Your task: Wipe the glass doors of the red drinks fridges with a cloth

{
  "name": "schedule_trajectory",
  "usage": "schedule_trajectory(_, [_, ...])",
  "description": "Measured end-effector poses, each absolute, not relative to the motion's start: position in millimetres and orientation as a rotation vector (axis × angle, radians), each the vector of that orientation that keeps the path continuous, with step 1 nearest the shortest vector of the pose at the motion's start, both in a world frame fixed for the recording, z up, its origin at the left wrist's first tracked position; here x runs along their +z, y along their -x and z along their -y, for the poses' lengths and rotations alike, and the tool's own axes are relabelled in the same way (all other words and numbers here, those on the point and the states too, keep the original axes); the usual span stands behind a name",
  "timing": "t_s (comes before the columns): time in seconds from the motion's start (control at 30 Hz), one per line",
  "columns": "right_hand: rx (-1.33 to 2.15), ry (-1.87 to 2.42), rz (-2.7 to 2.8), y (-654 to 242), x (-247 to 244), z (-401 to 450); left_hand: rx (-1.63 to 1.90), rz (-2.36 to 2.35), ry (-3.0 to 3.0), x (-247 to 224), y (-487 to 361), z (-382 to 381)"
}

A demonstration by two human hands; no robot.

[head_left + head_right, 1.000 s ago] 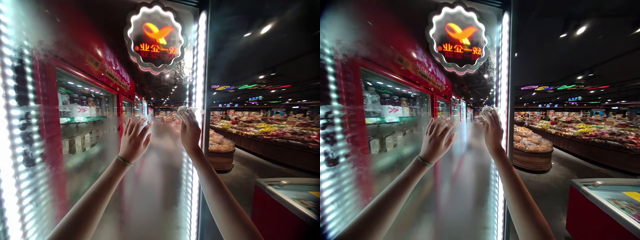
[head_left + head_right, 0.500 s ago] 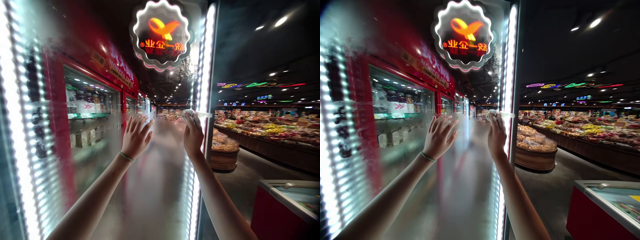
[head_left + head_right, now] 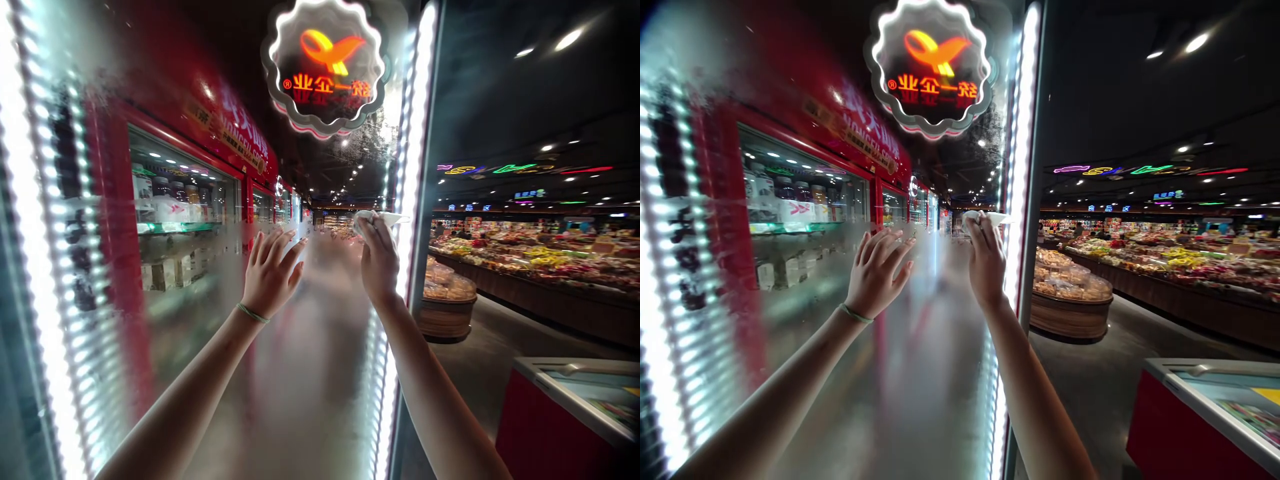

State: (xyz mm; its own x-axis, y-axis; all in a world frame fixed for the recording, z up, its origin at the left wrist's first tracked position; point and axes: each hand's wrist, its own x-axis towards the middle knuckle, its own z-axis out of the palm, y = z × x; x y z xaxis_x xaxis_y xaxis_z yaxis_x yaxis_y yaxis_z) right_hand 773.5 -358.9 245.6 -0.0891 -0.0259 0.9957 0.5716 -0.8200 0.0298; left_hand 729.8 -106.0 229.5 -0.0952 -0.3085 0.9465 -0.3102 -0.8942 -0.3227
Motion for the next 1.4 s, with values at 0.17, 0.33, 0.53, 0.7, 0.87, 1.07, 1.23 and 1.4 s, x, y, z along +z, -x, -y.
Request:
schedule_trajectory(0.17, [-1.987,1.707,0.539,-774.1,243.4,356.5,2.186,0.713,-2.137,225.9,-730.3,102.2])
schedule_trajectory(0.33, [-1.943,1.793,0.613,-773.3,249.5,351.9,2.208,0.69,-2.15,223.7,-729.1,99.0])
schedule_trajectory(0.53, [-1.956,1.735,0.674,-777.4,247.2,337.9,2.21,0.674,-2.15,222.0,-728.4,90.9])
schedule_trajectory(0.7, [-1.993,1.739,0.676,-778.7,251.5,328.5,2.197,0.674,-2.156,221.3,-729.0,88.7])
schedule_trajectory(0.87, [-2.061,1.789,0.644,-778.2,246.7,321.1,2.189,0.665,-2.184,221.0,-727.8,87.2])
schedule_trajectory(1.07, [-2.129,1.743,0.653,-776.2,254.4,308.3,2.182,0.654,-2.175,222.5,-726.9,80.0])
schedule_trajectory(1.23, [-2.036,1.838,0.748,-768.5,262.1,290.2,2.149,0.636,-2.164,221.6,-727.1,69.9])
schedule_trajectory(1.4, [-2.013,1.839,0.578,-765.9,264.2,278.6,2.154,0.617,-2.144,219.2,-726.3,58.9])
